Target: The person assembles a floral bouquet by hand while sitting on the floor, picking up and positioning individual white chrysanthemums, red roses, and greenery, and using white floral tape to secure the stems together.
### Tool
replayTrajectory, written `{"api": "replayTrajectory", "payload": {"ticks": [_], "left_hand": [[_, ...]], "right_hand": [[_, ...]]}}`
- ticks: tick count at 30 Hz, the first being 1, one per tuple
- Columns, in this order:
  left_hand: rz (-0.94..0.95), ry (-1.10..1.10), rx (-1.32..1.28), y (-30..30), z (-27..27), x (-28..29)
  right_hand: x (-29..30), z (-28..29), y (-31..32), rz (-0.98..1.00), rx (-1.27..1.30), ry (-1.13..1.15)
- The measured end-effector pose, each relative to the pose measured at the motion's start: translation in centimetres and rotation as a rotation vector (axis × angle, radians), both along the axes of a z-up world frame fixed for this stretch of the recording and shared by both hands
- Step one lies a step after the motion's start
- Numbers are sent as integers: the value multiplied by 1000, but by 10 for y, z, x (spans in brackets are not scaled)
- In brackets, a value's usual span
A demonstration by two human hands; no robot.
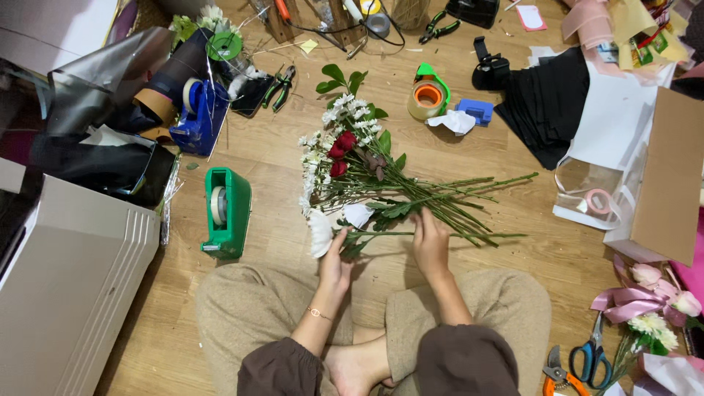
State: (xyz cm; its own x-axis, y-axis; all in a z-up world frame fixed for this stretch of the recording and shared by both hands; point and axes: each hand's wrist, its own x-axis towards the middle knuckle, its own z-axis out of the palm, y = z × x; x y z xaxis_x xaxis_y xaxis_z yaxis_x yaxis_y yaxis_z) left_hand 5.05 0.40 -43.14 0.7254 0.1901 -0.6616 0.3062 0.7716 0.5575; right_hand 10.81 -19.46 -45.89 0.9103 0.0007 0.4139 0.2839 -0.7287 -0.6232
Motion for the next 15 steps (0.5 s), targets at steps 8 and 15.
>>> {"api": "replayTrajectory", "payload": {"ticks": [8, 15], "left_hand": [[42, 128, -34, 7, -48, -1], [75, 150, -81, 8, -58, -5]], "right_hand": [[-25, -2, 40, 580, -390, -194], [-16, -46, 24, 663, -265, -181]]}}
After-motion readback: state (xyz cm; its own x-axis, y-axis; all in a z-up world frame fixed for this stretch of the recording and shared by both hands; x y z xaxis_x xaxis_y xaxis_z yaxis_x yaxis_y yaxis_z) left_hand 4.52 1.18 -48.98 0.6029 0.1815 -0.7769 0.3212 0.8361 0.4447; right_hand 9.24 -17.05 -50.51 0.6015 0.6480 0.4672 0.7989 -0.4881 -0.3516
